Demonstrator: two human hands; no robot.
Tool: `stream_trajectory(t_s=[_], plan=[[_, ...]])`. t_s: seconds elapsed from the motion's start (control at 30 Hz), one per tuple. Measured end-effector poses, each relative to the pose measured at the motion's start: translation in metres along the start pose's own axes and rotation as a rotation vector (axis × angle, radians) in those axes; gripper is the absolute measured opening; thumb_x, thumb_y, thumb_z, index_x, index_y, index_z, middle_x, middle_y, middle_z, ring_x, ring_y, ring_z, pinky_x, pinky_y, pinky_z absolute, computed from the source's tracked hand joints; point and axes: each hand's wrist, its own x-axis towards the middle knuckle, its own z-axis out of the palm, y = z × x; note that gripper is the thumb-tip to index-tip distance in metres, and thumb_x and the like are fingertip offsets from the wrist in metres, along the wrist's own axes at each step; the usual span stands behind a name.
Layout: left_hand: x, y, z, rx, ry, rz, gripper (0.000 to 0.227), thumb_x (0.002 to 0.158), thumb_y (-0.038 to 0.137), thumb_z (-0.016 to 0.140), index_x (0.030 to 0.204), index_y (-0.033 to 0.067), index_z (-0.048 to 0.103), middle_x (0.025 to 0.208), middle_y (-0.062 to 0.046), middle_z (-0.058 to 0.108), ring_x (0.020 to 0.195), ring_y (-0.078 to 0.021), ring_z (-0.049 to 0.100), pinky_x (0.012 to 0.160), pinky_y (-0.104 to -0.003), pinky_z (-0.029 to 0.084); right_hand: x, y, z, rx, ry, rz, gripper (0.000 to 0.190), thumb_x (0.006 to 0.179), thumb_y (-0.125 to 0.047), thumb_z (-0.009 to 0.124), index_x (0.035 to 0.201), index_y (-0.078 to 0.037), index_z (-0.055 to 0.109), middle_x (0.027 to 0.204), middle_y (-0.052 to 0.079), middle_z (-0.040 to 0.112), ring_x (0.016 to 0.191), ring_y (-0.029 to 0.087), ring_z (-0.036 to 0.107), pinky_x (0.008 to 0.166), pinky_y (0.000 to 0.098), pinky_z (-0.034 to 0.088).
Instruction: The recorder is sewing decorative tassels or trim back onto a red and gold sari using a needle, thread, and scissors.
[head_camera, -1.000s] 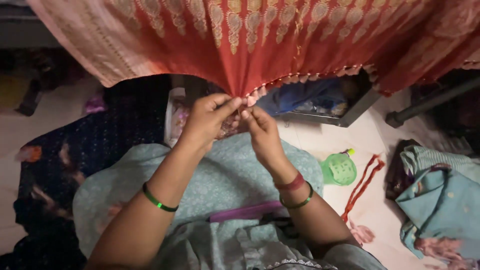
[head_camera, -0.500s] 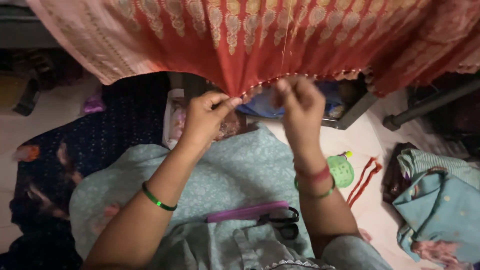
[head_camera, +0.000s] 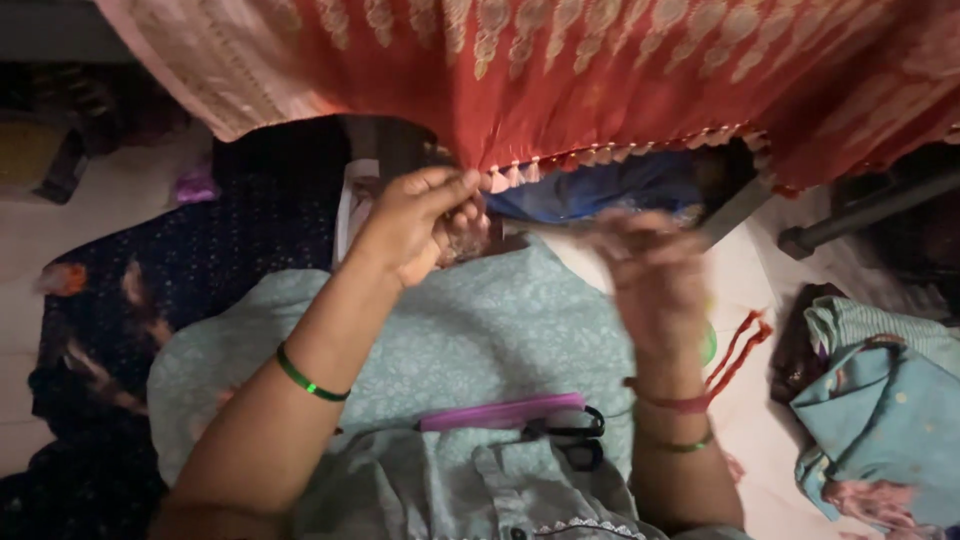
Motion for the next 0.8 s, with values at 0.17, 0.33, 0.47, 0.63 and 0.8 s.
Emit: stream_trajectory(t_s=[0.17, 0.33, 0.47, 0.63, 0.8], plan=[[0.001, 0.000, -0.009, -0.016, 0.017, 0.049, 0.021, 0.102, 0.017, 0.066, 0.105, -0.0023, 0.073, 0.081, -0.004, 0.068, 0.071, -0.0075, 0.062, 0.062, -0.020, 0.050, -0.012, -0.055, -0.071, 0.242, 0.122, -0.121, 0.019, 0.116, -0.033, 0.061, 0.118, -0.022, 0.076, 0.119, -0.003, 0.073, 0.114, 0.012, 0.066, 0.111, 0.0354, 0.048], [-0.004, -0.003, 0.004, -0.030, 0.002, 0.011, 0.021, 0.102, 0.018, 0.068, 0.105, -0.0027, 0.074, 0.077, -0.003, 0.065, 0.065, -0.0074, 0.059, 0.062, -0.020, 0.051, 0.009, -0.050, -0.035, 0.151, 0.183, -0.122, 0.014, 0.105, -0.018, 0.069, 0.113, -0.009, 0.076, 0.104, 0.005, 0.071, 0.091, 0.012, 0.064, 0.084, 0.0198, 0.057], [-0.010, -0.002, 0.017, 0.032, -0.019, -0.027, 0.021, 0.100, 0.018, 0.069, 0.103, -0.0024, 0.073, 0.077, -0.003, 0.066, 0.064, -0.0074, 0.059, 0.057, -0.020, 0.047, 0.038, -0.016, 0.059, -0.739, -0.052, 0.104, 0.026, 0.097, 0.009, 0.072, 0.120, -0.002, 0.075, 0.120, 0.013, 0.071, 0.096, 0.019, 0.071, 0.083, 0.0281, 0.062], [-0.014, -0.002, 0.019, 0.027, -0.008, 0.002, 0.019, 0.097, 0.017, 0.070, 0.102, -0.0006, 0.073, 0.081, -0.002, 0.070, 0.065, -0.0075, 0.061, 0.054, -0.019, 0.046, 0.060, 0.006, 0.111, -0.991, -0.297, 0.219, 0.044, 0.090, 0.012, 0.072, 0.132, -0.003, 0.068, 0.132, 0.013, 0.068, 0.101, 0.018, 0.074, 0.079, 0.0278, 0.065], [-0.017, 0.001, 0.021, -0.026, 0.029, -0.040, 0.018, 0.095, 0.018, 0.070, 0.103, 0.0012, 0.072, 0.083, -0.001, 0.071, 0.065, -0.0060, 0.060, 0.055, -0.019, 0.046, 0.050, 0.018, 0.101, -0.966, -0.261, 0.191, 0.045, 0.089, 0.013, 0.071, 0.132, 0.002, 0.061, 0.131, 0.014, 0.063, 0.102, 0.018, 0.072, 0.076, 0.0278, 0.065]])
